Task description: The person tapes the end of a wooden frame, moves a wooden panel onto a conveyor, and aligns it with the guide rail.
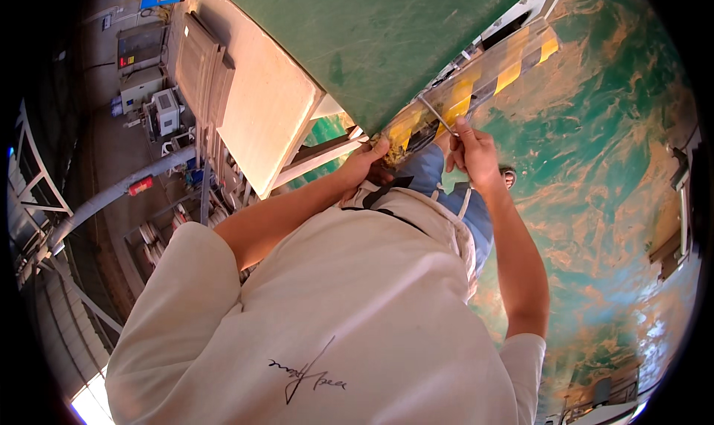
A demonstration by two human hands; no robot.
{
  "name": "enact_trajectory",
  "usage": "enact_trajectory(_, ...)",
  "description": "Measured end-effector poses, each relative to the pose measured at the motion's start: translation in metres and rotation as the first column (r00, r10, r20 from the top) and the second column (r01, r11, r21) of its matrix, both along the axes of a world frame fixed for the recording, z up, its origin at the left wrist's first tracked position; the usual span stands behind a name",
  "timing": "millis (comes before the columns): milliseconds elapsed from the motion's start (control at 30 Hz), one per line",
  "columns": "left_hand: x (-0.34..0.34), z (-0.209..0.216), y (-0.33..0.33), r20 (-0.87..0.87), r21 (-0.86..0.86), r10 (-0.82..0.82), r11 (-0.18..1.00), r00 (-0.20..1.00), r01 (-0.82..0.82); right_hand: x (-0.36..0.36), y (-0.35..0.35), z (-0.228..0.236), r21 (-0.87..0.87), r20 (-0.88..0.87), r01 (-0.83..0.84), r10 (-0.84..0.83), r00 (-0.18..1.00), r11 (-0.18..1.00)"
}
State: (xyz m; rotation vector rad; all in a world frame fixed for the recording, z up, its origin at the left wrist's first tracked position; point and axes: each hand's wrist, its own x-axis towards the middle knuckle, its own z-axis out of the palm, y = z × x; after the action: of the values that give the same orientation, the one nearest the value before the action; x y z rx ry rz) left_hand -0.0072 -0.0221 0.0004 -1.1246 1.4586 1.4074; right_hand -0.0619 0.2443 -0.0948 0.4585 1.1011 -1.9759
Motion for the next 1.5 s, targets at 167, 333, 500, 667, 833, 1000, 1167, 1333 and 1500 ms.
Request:
enact_trajectory(167,-0.004,0.002,0.004,-0.003,0.001,0.019,1.0,1.0,-0.019,0.022,-0.04,0.011,-0.412,0.555,0.625,-0.362,0.749,0.663)
enact_trajectory(333,-0.007,0.007,0.006,-0.012,0.009,-0.02,1.0,1.0,0.02,0.018,-0.038,0.022,-0.171,0.378,0.478,-0.391,0.839,0.862)
enact_trajectory(500,-0.003,0.001,0.003,-0.013,-0.003,0.007,1.0,1.0,-0.007,0.012,-0.014,0.014,0.064,0.103,0.264,-0.269,0.958,0.962)
enact_trajectory(667,-0.002,-0.006,-0.002,-0.057,0.032,0.012,0.999,0.998,-0.01,0.008,-0.013,0.022,0.094,0.125,0.291,-0.301,0.945,0.952)
enact_trajectory(833,0.0,-0.007,-0.003,-0.076,0.002,0.024,1.0,0.997,-0.024,0.012,-0.02,0.038,0.035,0.251,0.406,-0.402,0.881,0.913)
enact_trajectory(1000,0.002,-0.019,-0.018,-0.095,0.064,0.035,0.998,0.995,-0.029,0.031,0.0,0.039,0.272,0.236,0.481,-0.542,0.807,0.834)
enact_trajectory(1167,-0.007,-0.012,-0.018,-0.079,0.083,-0.006,0.996,0.997,0.012,0.028,0.032,0.073,0.65,-0.227,0.157,-0.008,0.974,0.744)
enact_trajectory(1333,-0.004,-0.018,-0.026,-0.084,0.06,-0.116,0.991,0.99,0.121,-0.012,0.031,0.1,0.686,-0.413,0.088,0.288,0.864,0.722)
enact_trajectory(1500,-0.011,-0.008,-0.035,-0.066,0.055,-0.214,0.975,0.975,0.217,-0.03,-0.013,0.081,0.423,-0.15,0.181,-0.129,0.98,0.888)
